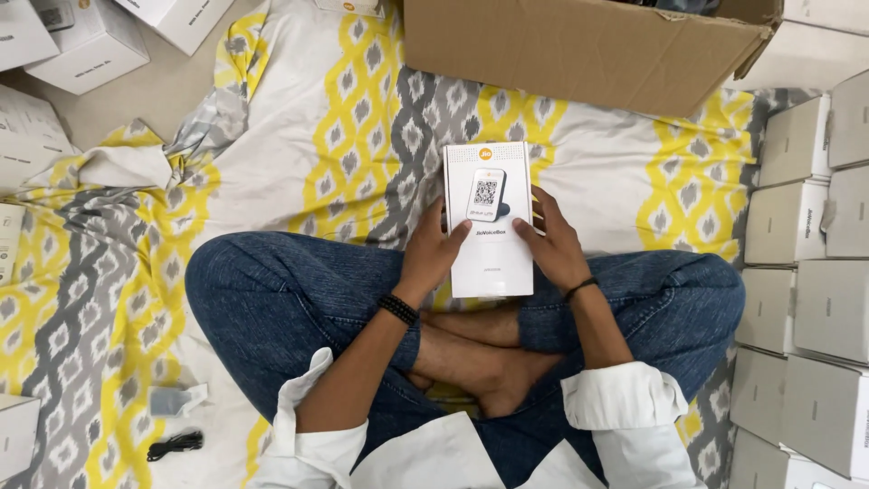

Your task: The person packs small electronic component boxes and cables into larger shipment boxes while sitting on a patterned bed surface.

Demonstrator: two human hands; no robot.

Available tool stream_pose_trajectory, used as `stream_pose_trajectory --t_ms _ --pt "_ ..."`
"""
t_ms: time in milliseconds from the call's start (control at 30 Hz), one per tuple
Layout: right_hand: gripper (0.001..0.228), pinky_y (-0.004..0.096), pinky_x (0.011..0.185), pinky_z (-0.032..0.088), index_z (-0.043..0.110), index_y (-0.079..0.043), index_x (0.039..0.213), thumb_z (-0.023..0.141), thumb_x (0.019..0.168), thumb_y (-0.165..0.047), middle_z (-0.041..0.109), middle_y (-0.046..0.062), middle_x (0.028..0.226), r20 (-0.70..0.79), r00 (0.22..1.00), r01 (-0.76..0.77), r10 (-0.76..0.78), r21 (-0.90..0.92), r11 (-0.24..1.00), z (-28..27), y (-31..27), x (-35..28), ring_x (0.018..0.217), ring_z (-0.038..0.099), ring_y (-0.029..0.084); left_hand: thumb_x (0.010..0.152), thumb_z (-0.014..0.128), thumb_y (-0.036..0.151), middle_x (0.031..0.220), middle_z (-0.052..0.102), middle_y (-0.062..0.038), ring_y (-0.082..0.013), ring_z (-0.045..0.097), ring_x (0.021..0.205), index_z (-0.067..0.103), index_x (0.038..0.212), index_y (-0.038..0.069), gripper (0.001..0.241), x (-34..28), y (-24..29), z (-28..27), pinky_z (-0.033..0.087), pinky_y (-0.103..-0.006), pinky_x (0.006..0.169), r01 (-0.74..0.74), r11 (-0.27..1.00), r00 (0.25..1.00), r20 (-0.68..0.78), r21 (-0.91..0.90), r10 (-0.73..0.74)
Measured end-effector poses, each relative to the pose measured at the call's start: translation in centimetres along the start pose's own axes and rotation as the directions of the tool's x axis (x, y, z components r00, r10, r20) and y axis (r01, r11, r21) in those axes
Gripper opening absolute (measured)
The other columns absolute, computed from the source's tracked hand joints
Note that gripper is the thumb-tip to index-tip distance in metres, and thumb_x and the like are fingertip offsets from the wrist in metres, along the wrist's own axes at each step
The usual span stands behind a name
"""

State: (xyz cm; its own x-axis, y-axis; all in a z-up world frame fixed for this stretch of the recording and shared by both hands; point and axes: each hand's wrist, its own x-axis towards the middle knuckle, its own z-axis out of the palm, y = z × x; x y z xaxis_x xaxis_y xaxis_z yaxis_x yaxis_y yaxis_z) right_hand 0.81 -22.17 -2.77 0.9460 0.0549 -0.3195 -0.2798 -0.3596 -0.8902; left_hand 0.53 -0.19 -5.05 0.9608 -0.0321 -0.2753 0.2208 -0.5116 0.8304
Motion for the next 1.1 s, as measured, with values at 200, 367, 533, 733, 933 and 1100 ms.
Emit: stream_pose_trajectory --t_ms 200,367,533,733,933,1100 --pt "0.078 0.041 0.114 0.042 0.040 -0.005 0.156 0.041 0.101 -0.061 0.054 0.019 0.149 -0.074 0.991 0.130 -0.112 0.322 0.938 -2.1 -3.9 -2.7 0.136 0.053 0.028 0.107 0.041 0.051 0.160 0.049 -0.018 -0.0306 0.051 0.144 0.039 0.161 0.010 0.068 -2.2 4.6 -4.2 0.040 -0.0432 0.118 -0.175 0.907 0.984 -0.032 -0.382 0.176" --pt "0.096 0.043 0.123 0.035 0.038 0.002 0.157 0.034 0.099 -0.074 0.049 0.023 0.155 -0.130 0.970 0.235 -0.204 0.318 0.919 -2.2 -5.0 -3.2 0.148 0.046 0.032 0.106 0.056 0.039 0.145 0.060 -0.016 -0.0256 0.062 0.132 0.052 0.149 0.008 0.054 -1.7 6.4 -5.2 0.059 -0.0365 0.100 -0.373 0.892 0.927 -0.132 -0.256 0.350" --pt "0.097 0.045 0.124 0.032 0.036 0.002 0.157 0.036 0.097 -0.075 0.047 0.024 0.157 -0.136 0.981 0.184 -0.142 0.382 0.906 -1.1 -5.8 -4.0 0.150 0.042 0.034 0.105 0.062 0.027 0.136 0.067 -0.014 -0.0213 0.069 0.119 0.057 0.145 0.007 0.045 -1.4 6.4 -5.4 0.062 -0.0341 0.093 -0.374 0.904 0.924 -0.167 -0.209 0.344" --pt "0.093 0.048 0.123 0.032 0.036 0.000 0.157 0.037 0.099 -0.072 0.045 0.023 0.159 -0.183 0.971 0.211 -0.153 0.364 0.907 -0.5 -6.0 -4.0 0.151 0.040 0.035 0.103 0.063 0.019 0.137 0.066 -0.013 -0.0206 0.069 0.118 0.058 0.144 0.007 0.042 -1.1 6.5 -5.7 0.063 -0.0333 0.092 -0.391 0.905 0.918 -0.150 -0.171 0.368" --pt "0.060 0.044 0.119 0.042 0.048 -0.001 0.147 0.054 0.103 -0.042 0.053 0.019 0.151 -0.279 0.944 0.246 -0.177 0.234 0.941 -0.4 -3.7 -0.7 0.143 0.049 0.032 0.103 0.063 0.015 0.148 0.058 -0.014 -0.0244 0.060 0.131 0.057 0.141 0.004 0.040 0.5 4.6 -5.0 0.057 -0.0378 0.099 -0.372 0.899 0.928 -0.123 -0.231 0.352" --pt "0.060 0.040 0.118 0.044 0.039 -0.002 0.148 0.067 0.098 -0.016 0.049 0.017 0.151 -0.252 0.951 0.236 -0.177 0.228 0.945 0.6 -2.0 1.8 0.143 0.047 0.029 0.100 0.068 0.025 0.144 0.058 -0.013 -0.0249 0.062 0.126 0.055 0.136 0.002 0.045 3.0 4.1 -3.5 0.057 -0.0382 0.098 -0.129 0.939 0.991 -0.062 -0.318 0.116"
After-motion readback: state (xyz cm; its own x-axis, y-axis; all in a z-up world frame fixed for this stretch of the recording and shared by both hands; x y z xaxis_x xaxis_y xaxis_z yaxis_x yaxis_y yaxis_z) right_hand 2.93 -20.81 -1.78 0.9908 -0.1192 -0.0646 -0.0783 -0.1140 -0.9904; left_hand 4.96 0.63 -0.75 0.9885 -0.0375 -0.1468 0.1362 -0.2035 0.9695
